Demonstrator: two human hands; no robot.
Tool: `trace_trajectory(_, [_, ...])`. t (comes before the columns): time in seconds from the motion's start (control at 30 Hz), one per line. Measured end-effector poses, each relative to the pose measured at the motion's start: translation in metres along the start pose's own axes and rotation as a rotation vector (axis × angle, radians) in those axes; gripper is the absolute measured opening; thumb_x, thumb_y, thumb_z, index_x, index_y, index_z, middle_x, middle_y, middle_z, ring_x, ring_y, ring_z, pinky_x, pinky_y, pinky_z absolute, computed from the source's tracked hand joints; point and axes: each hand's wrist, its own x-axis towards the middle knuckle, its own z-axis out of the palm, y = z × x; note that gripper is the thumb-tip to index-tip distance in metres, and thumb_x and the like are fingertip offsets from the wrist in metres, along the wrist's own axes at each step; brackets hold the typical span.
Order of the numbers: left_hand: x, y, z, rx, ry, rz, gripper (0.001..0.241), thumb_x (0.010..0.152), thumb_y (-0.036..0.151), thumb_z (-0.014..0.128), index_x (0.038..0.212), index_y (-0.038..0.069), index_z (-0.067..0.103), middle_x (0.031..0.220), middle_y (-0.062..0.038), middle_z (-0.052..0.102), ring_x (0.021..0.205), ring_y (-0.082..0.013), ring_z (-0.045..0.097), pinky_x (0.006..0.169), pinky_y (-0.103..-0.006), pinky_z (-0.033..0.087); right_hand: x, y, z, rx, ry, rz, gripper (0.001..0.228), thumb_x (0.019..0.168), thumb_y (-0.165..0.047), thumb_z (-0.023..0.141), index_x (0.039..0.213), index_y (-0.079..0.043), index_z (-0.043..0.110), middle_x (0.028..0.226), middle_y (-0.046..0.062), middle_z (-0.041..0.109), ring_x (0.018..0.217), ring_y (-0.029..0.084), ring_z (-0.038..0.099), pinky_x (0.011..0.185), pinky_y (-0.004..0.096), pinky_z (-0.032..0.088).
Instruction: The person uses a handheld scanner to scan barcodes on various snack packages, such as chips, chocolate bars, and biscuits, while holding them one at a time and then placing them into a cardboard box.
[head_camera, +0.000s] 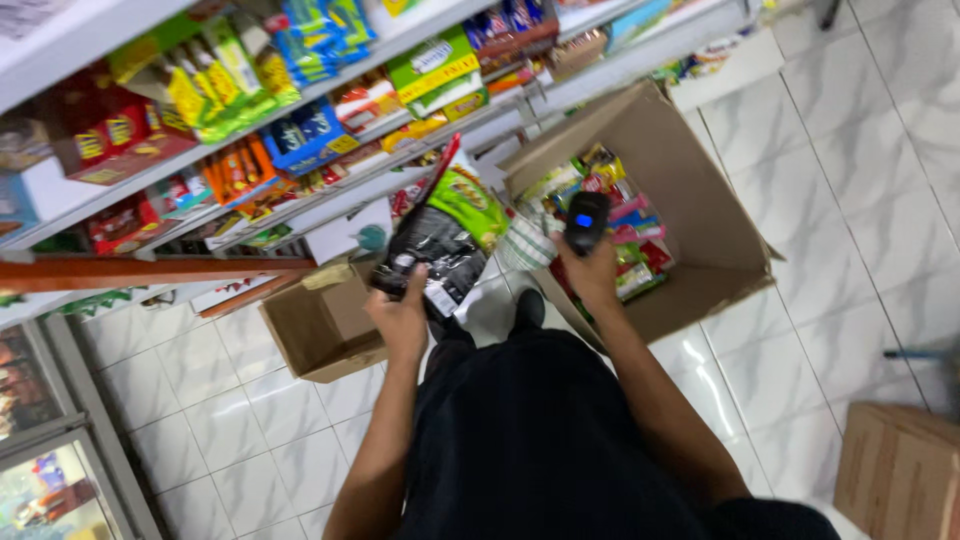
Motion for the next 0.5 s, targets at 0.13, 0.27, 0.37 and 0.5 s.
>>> trace_trajectory(0.13, [-0.012, 0.057, 0.013, 0.191, -0.111, 0.736, 0.034, 0.098, -0.004, 0.067, 0.132, -0.001, 0.065, 0.134, -0.017, 0.069, 0.123, -0.0294, 0.070, 0.107, -0.0403, 0.053, -0.020, -0.059, -0.017, 0.890, -0.324, 0.082, 0.037, 0.088, -0.013, 0.075, 0.122, -0.009, 0.060, 0.115, 0.016, 0.071, 0.091, 0.028, 0.070, 0.074, 0.040, 0.056])
trace_trajectory(0.27, [-0.010, 0.099, 0.012, 0.626, -0.279, 1.085, 0.061, 0.077, -0.004, 0.065, 0.134, 0.016, 0.064, 0.147, -0.011, 0.060, 0.142, -0.0354, 0.054, 0.121, -0.0619, 0.033, -0.033, -0.116, -0.005, 1.109, -0.397, -0.035, 0.051, 0.091, -0.002, 0.075, 0.137, -0.010, 0.054, 0.127, 0.011, 0.060, 0.111, 0.024, 0.067, 0.095, 0.041, 0.058])
trace_trajectory(0.37, [-0.007, 0.130, 0.004, 0.743, -0.316, 1.162, 0.067, 0.081, -0.001, 0.067, 0.144, 0.023, 0.062, 0.155, -0.006, 0.055, 0.149, -0.0312, 0.048, 0.126, -0.0641, 0.028, -0.035, -0.164, 0.013, 1.106, -0.325, -0.181, 0.063, 0.087, 0.007, 0.077, 0.144, -0.007, 0.053, 0.138, 0.009, 0.058, 0.123, 0.022, 0.060, 0.104, 0.039, 0.054])
trace_trajectory(0.5, [0.006, 0.179, -0.032, 0.648, -0.391, 1.219, 0.065, 0.082, 0.024, 0.078, 0.143, 0.024, 0.058, 0.155, -0.013, 0.050, 0.146, -0.0379, 0.044, 0.122, -0.0628, 0.024, -0.039, -0.226, 0.017, 1.106, -0.376, -0.164, 0.072, 0.078, 0.011, 0.076, 0.144, -0.008, 0.052, 0.138, 0.008, 0.060, 0.124, 0.025, 0.061, 0.104, 0.042, 0.054])
